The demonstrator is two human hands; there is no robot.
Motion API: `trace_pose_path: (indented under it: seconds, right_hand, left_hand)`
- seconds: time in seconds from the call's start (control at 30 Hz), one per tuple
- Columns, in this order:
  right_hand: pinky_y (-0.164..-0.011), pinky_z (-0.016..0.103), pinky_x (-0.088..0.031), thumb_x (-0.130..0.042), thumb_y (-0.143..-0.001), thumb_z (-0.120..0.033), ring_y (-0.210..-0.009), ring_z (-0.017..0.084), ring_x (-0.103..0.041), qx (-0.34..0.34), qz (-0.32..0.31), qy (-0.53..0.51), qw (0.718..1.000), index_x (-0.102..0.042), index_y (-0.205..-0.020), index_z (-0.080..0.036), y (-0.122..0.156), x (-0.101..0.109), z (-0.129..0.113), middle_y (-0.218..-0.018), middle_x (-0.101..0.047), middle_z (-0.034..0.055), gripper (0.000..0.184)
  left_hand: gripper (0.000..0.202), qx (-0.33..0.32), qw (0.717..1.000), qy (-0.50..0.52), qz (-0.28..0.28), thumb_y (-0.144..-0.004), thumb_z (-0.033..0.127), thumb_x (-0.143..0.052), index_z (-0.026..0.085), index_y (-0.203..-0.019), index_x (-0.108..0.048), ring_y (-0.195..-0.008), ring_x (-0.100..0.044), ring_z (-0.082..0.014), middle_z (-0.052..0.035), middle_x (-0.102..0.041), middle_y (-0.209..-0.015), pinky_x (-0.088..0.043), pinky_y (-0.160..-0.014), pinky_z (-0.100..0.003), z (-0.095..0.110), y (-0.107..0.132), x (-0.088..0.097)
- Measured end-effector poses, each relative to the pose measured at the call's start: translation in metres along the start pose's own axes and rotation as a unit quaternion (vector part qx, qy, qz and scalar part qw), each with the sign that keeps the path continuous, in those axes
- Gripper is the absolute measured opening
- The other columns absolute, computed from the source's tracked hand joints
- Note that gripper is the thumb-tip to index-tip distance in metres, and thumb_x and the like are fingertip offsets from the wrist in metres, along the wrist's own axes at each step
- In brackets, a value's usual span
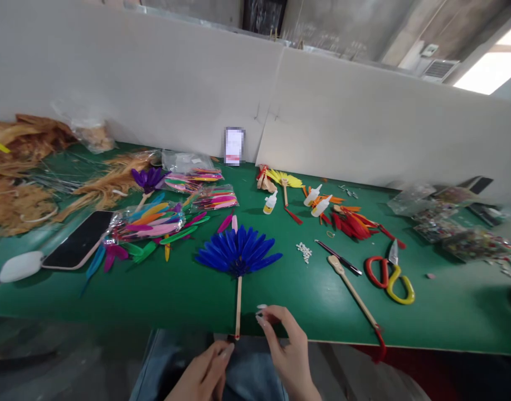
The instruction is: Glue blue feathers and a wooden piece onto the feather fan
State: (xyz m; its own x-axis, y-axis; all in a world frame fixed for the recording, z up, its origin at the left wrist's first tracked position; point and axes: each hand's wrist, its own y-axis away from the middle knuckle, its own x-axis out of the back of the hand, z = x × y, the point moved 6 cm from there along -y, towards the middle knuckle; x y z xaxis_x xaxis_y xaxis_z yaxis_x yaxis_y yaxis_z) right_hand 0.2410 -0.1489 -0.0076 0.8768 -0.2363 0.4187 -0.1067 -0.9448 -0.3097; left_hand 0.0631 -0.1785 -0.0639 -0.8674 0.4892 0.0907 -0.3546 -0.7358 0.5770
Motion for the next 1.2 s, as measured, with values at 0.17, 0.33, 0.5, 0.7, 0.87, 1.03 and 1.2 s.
trace_pose_path:
  seconds: [0.17, 0.33, 0.5, 0.7, 0.87, 1.03, 1.2]
  right_hand:
    - [-0.061, 0.021, -0.053, -0.053, -0.089, -0.026, -0.065, 0.015, -0.066, -0.053, -0.012, -0.019, 0.998, -0.066, -0.08, -0.02, -0.002, 0.002, 0.0, -0.073, -0.069, 0.0031, 0.017]
    - [-0.057, 0.025, -0.054, -0.051, -0.089, -0.037, -0.059, 0.016, -0.065, -0.119, 0.015, -0.008, 0.993, -0.068, -0.088, -0.018, -0.021, 0.024, 0.019, -0.072, -0.07, 0.0053, 0.025]
    - [-0.053, 0.027, -0.052, -0.053, -0.086, -0.047, -0.053, 0.016, -0.063, -0.175, 0.027, -0.014, 0.984, -0.066, -0.085, -0.017, -0.058, 0.041, 0.047, -0.07, -0.07, 0.0056, 0.033]
    - [-0.035, 0.022, -0.046, -0.065, -0.073, -0.052, -0.059, 0.018, -0.067, -0.217, 0.001, -0.068, 0.974, -0.06, -0.109, -0.016, -0.101, 0.029, 0.071, -0.088, -0.068, 0.0075, 0.051]
    - [-0.032, 0.022, -0.044, -0.07, -0.068, -0.048, -0.05, 0.017, -0.065, -0.218, -0.013, -0.103, 0.971, -0.061, -0.104, -0.016, -0.114, 0.014, 0.078, -0.072, -0.068, 0.0029, 0.049]
    - [-0.046, 0.028, -0.052, -0.069, -0.072, -0.042, -0.048, 0.016, -0.062, -0.194, -0.013, -0.126, 0.973, -0.06, -0.094, -0.017, -0.117, 0.009, 0.075, -0.058, -0.063, -0.0023, 0.035]
    - [-0.045, 0.027, -0.05, -0.067, -0.074, -0.042, -0.049, 0.016, -0.06, -0.183, -0.02, -0.126, 0.975, -0.059, -0.099, -0.019, -0.119, 0.009, 0.07, -0.06, -0.061, -0.0028, 0.035]
  left_hand:
    - [0.074, 0.047, 0.991, 0.126, 0.003, -0.061, 0.09, -0.033, 0.018, -0.067, -0.051, -0.034, -0.026, -0.0073, 0.0071, -0.034, -0.041, -0.021, -0.037, -0.022, 0.002, -0.025, -0.022]
    - [0.066, -0.031, 0.998, -0.041, 0.022, -0.078, 0.076, -0.033, 0.017, -0.081, -0.063, -0.038, -0.042, -0.0124, 0.0027, -0.047, -0.045, -0.036, -0.043, -0.025, 0.024, -0.011, -0.004]
    - [0.035, -0.347, 0.835, -0.354, 0.239, -0.092, 0.038, -0.043, 0.023, -0.12, -0.059, -0.112, -0.057, -0.0257, -0.009, -0.065, -0.117, -0.046, -0.091, -0.035, 0.073, 0.004, 0.032]
    - [0.072, -0.428, 0.671, -0.554, 0.244, -0.091, 0.05, -0.044, 0.016, -0.149, -0.017, -0.139, -0.026, -0.0271, -0.0099, -0.033, -0.15, -0.016, -0.114, -0.042, 0.095, -0.021, 0.024]
    - [0.074, -0.429, 0.654, -0.576, 0.237, -0.091, 0.055, -0.039, 0.015, -0.149, -0.014, -0.139, -0.027, -0.0242, -0.0095, -0.032, -0.15, -0.008, -0.115, -0.041, 0.101, -0.031, 0.024]
    - [0.072, -0.423, 0.659, -0.58, 0.224, -0.092, 0.056, -0.036, 0.017, -0.149, -0.017, -0.139, -0.027, -0.0236, -0.0079, -0.033, -0.15, -0.006, -0.116, -0.041, 0.099, -0.037, 0.026]
    - [0.071, -0.411, 0.671, -0.577, 0.218, -0.092, 0.056, -0.036, 0.019, -0.149, -0.017, -0.14, -0.026, -0.0238, -0.0067, -0.032, -0.15, -0.006, -0.116, -0.041, 0.098, -0.04, 0.028]
